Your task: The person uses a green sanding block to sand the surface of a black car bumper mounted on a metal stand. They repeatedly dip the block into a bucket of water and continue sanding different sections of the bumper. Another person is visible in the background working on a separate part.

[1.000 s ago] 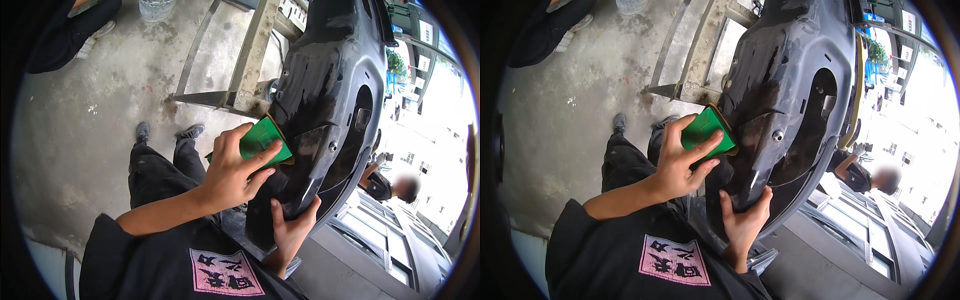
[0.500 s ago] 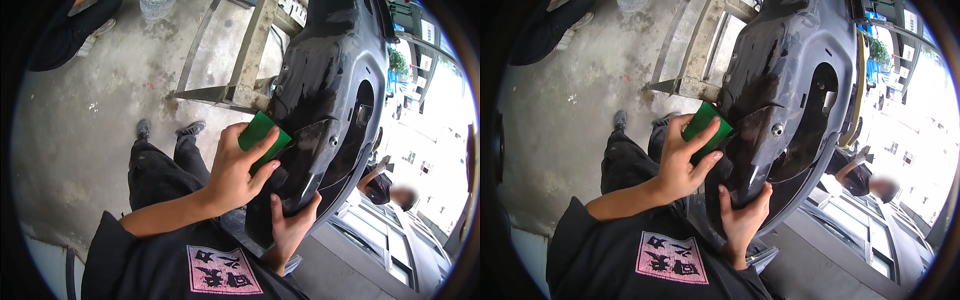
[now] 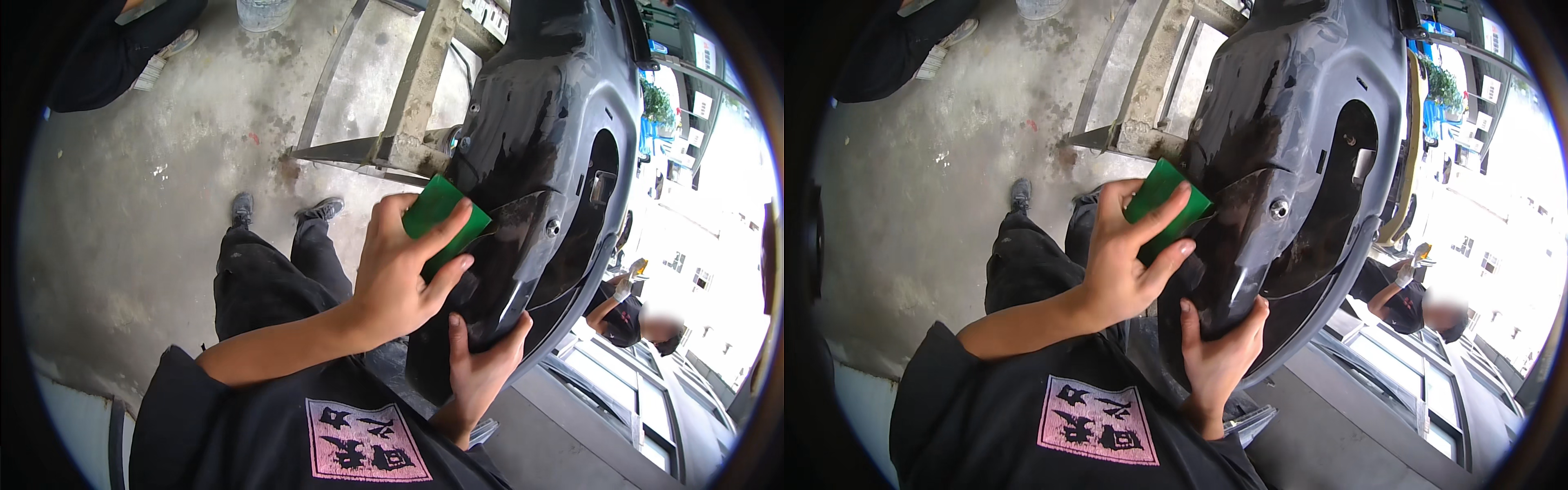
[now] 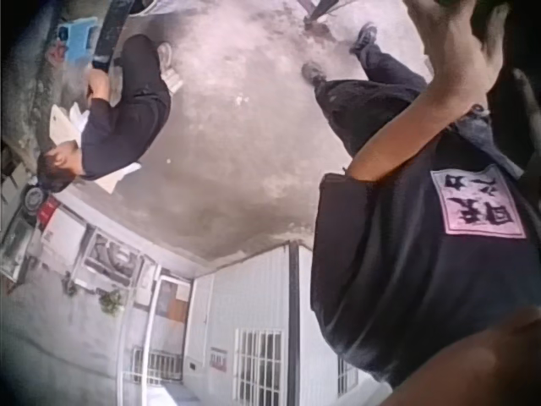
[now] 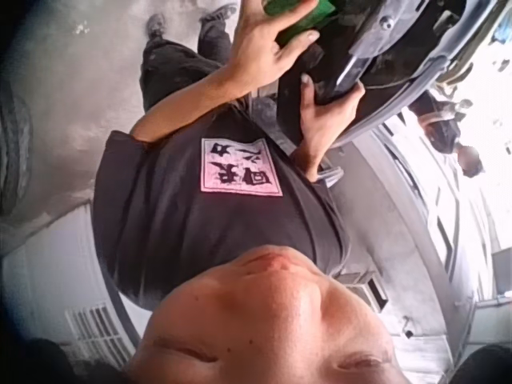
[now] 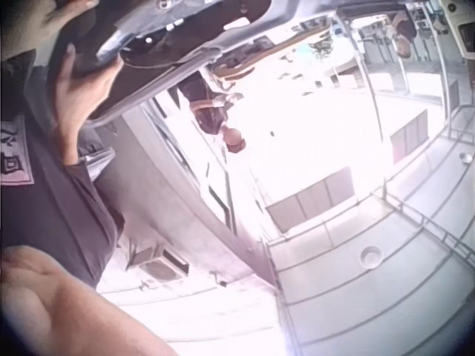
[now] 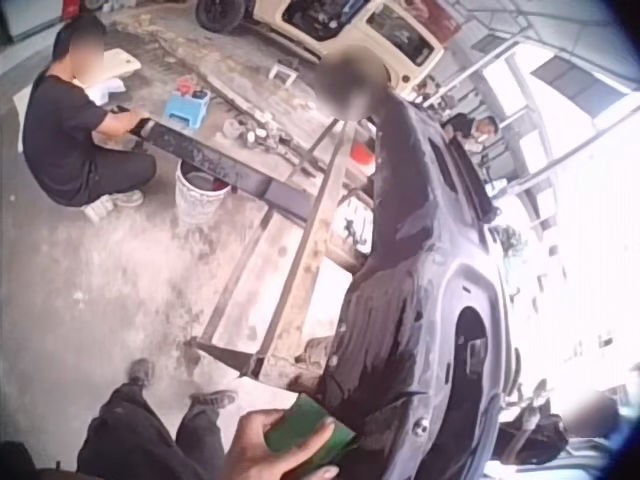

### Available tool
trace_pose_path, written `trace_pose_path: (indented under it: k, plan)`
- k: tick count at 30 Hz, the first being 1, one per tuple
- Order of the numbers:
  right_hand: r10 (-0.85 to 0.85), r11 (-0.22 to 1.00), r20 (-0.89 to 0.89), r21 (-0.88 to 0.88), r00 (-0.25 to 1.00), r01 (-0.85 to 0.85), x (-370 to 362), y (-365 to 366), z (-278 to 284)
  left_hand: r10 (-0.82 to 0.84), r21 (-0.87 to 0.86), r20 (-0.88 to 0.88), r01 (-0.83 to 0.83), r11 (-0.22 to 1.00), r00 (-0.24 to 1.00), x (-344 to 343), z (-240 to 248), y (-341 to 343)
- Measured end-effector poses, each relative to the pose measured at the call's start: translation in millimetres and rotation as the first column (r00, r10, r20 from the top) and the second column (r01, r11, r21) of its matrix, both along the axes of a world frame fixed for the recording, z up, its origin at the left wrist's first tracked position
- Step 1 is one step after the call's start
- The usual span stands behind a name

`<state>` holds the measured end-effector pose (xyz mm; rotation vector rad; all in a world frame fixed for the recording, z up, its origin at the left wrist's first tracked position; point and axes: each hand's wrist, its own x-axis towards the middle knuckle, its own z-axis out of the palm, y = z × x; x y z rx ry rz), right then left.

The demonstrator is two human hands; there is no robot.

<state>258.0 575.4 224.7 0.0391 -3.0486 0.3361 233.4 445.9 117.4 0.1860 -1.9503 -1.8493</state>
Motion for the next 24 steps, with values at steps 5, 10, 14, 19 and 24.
trace_pose_path:
  k: [5,10,14,19,24]
  plan:
    - [-0.025,0.999,0.023,-0.024,0.999,0.025,3,0,1,0.025,0.039,0.077,-0.028,0.999,0.997,-13,4,-2]
    - [0.0,1.0,0.005,-0.015,1.0,0.0,2,0,-1,0.097,0.045,0.041,-0.098,0.994,0.994,-24,-5,-1]
    - [0.029,0.998,-0.032,0.055,0.999,-0.027,2,2,0,0.055,0.001,0.055,-0.055,0.998,0.997,1,-4,8]
    - [0.019,1.0,0.007,0.012,1.0,-0.019,3,4,-2,0.133,-0.046,0.052,-0.131,0.99,0.99,-25,0,0]
    - [-0.013,1.0,0.02,-0.002,1.0,0.013,3,-1,2,0.066,0.01,0.074,-0.067,0.998,0.995,-2,4,4]
